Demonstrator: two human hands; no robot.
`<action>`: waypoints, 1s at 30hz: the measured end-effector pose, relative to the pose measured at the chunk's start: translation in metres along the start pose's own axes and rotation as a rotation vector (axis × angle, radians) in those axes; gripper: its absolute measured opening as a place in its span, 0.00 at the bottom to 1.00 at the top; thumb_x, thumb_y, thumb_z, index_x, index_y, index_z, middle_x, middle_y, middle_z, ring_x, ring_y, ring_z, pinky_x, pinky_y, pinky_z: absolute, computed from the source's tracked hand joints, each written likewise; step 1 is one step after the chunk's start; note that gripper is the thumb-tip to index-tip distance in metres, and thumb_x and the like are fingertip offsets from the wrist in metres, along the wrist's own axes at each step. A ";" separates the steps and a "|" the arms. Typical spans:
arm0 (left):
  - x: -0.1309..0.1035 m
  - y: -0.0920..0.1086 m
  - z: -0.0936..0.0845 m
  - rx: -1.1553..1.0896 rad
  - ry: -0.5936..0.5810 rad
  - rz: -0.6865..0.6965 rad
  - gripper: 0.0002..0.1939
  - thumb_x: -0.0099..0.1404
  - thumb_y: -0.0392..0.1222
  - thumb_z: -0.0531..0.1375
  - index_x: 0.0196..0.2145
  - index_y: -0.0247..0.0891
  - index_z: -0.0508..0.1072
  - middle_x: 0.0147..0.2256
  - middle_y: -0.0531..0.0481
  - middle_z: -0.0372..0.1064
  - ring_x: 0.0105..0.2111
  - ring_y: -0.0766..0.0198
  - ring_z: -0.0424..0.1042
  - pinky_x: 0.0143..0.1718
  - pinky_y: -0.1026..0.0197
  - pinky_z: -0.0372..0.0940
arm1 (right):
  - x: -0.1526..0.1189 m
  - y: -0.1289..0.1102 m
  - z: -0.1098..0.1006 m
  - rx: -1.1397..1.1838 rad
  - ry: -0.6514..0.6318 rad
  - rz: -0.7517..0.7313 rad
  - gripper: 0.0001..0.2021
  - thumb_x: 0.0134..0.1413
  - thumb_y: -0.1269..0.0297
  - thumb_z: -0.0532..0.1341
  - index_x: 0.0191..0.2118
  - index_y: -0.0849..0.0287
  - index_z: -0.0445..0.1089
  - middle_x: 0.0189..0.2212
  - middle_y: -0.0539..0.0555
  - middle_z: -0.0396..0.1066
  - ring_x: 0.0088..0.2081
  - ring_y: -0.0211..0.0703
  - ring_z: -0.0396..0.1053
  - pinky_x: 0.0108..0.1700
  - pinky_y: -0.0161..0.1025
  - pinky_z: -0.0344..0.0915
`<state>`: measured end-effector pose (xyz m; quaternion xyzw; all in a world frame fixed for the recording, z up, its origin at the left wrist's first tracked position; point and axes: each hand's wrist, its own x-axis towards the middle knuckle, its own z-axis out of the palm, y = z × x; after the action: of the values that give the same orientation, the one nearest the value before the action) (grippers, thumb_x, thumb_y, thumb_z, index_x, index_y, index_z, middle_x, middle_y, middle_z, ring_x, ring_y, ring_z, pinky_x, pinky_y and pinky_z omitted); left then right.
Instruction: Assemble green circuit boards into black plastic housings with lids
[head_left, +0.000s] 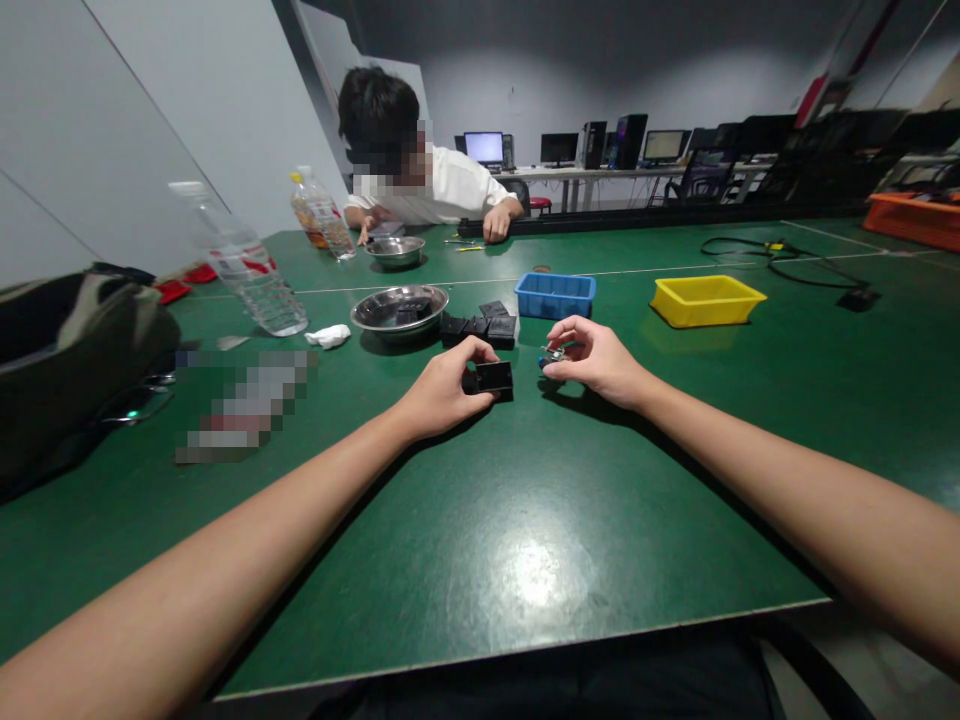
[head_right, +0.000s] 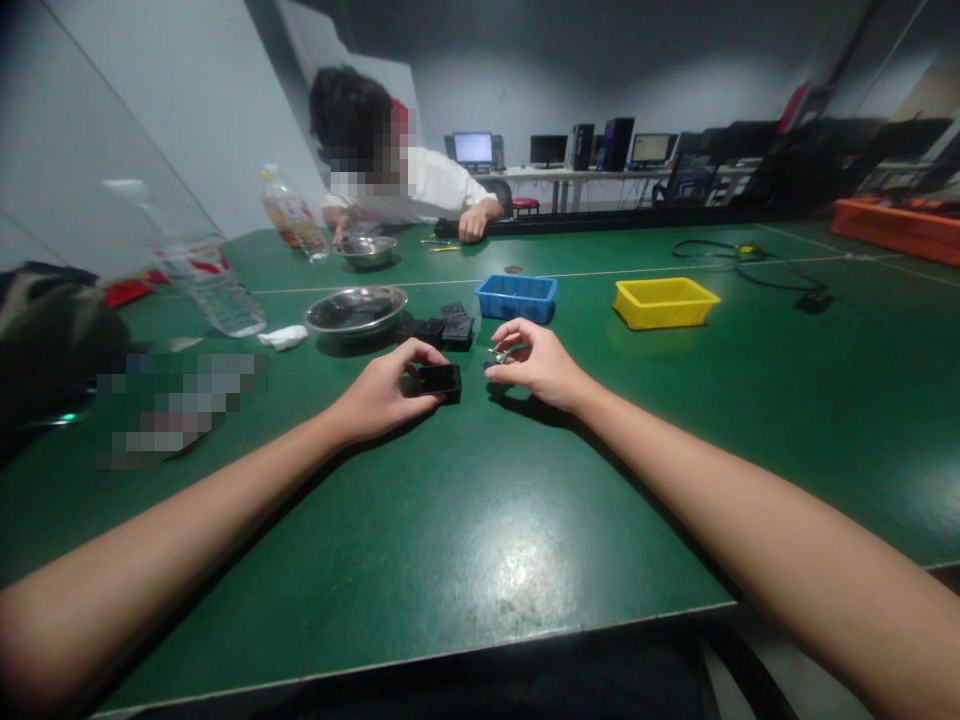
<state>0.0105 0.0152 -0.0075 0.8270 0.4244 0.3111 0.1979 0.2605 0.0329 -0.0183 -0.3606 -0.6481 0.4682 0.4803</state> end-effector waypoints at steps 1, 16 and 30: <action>0.000 0.000 0.000 -0.003 0.001 0.001 0.17 0.56 0.38 0.65 0.44 0.38 0.70 0.42 0.47 0.74 0.41 0.58 0.74 0.44 0.55 0.68 | 0.000 -0.001 0.000 -0.050 -0.007 -0.029 0.22 0.33 0.67 0.74 0.37 0.57 0.68 0.32 0.47 0.71 0.29 0.35 0.68 0.34 0.36 0.68; 0.000 0.000 0.001 0.031 -0.004 -0.004 0.17 0.57 0.40 0.65 0.44 0.38 0.70 0.42 0.48 0.74 0.40 0.58 0.74 0.43 0.56 0.68 | -0.002 0.001 -0.002 -0.481 -0.109 -0.124 0.20 0.39 0.74 0.72 0.43 0.58 0.76 0.37 0.51 0.80 0.36 0.41 0.77 0.43 0.40 0.73; 0.000 0.001 0.001 0.017 0.002 0.017 0.17 0.56 0.39 0.65 0.43 0.38 0.70 0.41 0.48 0.74 0.39 0.58 0.74 0.43 0.56 0.67 | -0.001 0.004 -0.002 -0.257 -0.006 -0.138 0.17 0.38 0.69 0.73 0.38 0.58 0.73 0.35 0.52 0.78 0.39 0.44 0.77 0.47 0.44 0.73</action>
<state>0.0115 0.0151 -0.0073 0.8319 0.4203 0.3099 0.1880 0.2632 0.0338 -0.0218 -0.3722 -0.7274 0.3481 0.4595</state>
